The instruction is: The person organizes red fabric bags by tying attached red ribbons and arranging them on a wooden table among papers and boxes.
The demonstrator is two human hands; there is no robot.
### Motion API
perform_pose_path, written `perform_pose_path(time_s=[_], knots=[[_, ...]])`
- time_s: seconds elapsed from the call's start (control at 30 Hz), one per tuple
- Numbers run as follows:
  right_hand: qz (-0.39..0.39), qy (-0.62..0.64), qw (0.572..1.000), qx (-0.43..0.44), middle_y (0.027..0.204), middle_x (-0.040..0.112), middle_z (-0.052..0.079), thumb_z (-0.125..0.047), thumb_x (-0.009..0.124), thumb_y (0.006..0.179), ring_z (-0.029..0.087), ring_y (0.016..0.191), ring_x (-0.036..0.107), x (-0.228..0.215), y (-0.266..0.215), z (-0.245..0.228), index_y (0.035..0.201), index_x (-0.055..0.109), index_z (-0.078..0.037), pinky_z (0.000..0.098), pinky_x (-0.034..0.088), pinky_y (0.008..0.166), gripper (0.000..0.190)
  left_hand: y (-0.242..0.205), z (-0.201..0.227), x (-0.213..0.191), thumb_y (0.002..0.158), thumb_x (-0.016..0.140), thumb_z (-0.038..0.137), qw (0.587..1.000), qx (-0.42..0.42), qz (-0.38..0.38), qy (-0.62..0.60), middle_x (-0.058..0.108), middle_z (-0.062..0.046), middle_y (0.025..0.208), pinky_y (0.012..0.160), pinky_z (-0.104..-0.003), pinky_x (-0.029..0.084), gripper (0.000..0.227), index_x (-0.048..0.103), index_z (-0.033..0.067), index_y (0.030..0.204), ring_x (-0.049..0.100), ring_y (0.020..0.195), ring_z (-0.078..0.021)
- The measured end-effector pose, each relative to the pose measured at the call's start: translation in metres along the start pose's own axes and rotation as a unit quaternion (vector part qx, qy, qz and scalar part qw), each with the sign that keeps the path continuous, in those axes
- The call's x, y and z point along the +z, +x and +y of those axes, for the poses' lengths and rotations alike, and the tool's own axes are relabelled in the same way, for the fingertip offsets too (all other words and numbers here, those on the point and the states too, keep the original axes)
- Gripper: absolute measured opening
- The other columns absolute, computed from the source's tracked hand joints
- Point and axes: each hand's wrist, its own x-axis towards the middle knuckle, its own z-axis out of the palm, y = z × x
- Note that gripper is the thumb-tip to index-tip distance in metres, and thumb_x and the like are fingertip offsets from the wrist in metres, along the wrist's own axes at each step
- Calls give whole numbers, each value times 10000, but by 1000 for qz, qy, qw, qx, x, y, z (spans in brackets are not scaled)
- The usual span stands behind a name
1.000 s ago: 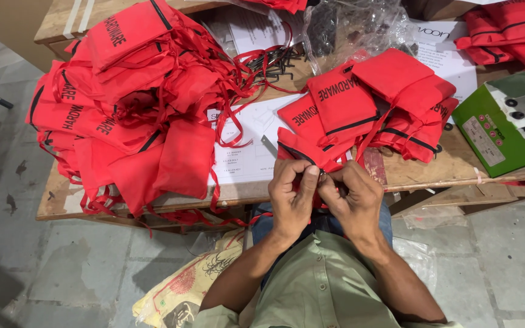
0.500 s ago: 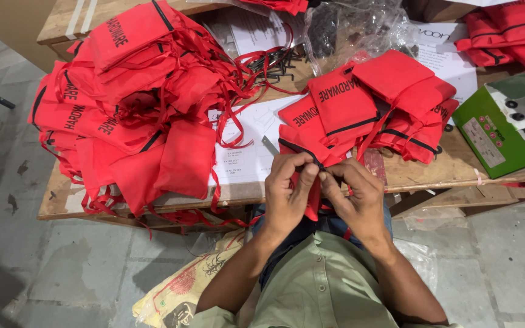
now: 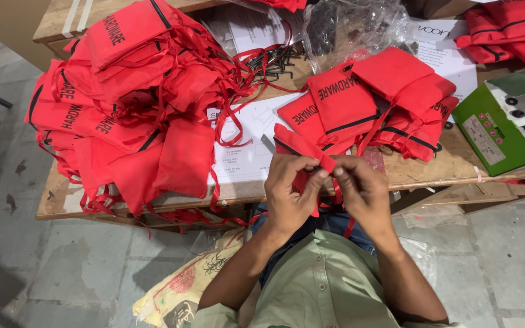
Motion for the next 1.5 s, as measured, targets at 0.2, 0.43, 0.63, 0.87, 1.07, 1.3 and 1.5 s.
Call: perform_pose_path(time_s=[0.2, 0.43, 0.63, 0.87, 1.07, 1.3, 1.5], knots=[[-33, 125, 990, 61, 997, 704, 24, -4, 665, 979, 67, 893, 672, 2, 7, -14, 1194, 650, 32, 222, 557, 787, 218, 1, -2, -7, 955, 768, 115, 999, -25, 4, -24, 721, -82, 956, 803, -334, 547, 137, 733, 40, 1063, 666, 897, -235], [-42, 76, 995, 43, 889, 642, 23, -4, 726, 941, 59, 726, 637, 1, 12, -14, 1100, 702, 47, 228, 522, 620, 168, 2, 1, -7, 976, 737, 104, 1000, 0, -5, 21, 719, -81, 953, 788, -350, 534, 110, 717, 29, 1053, 648, 876, -245], [-32, 48, 998, 33, 795, 651, 3, 38, 646, 912, 38, 687, 622, 2, 13, -4, 1002, 684, 45, 209, 502, 603, 98, 1, 5, 0, 1019, 687, 102, 997, 40, -30, 66, 686, -80, 1051, 883, -398, 496, 106, 653, 39, 1098, 612, 979, -281], [22, 4, 999, 44, 741, 642, 0, 47, 655, 900, 38, 654, 556, 1, 11, -4, 930, 708, 29, 212, 448, 576, 63, -2, -5, 2, 977, 708, 107, 977, 56, 34, 201, 644, -110, 1088, 901, -426, 470, 138, 633, 38, 1070, 585, 1016, -310], [60, 61, 996, 11, 876, 654, 7, 83, 637, 914, 43, 792, 571, -25, 12, 12, 989, 706, 42, 204, 465, 739, 110, 3, -11, -13, 984, 714, 86, 973, 36, 84, 210, 653, -95, 1075, 908, -434, 471, 141, 629, 25, 1078, 588, 1020, -311], [44, 209, 974, 81, 839, 686, 28, 65, 626, 957, 86, 734, 628, -34, 18, 27, 958, 708, 42, 245, 526, 723, 85, 7, -9, -14, 977, 714, 65, 987, 17, 58, 150, 651, -104, 1069, 890, -421, 479, 140, 642, 18, 1088, 583, 1000, -303], [29, 227, 971, 69, 888, 701, 42, 59, 633, 968, 95, 773, 643, -34, 20, 24, 1004, 709, 45, 240, 518, 750, 85, 11, -10, -17, 981, 709, 68, 987, 19, 57, 150, 651, -105, 1061, 892, -423, 472, 134, 644, 15, 1086, 585, 991, -301]])
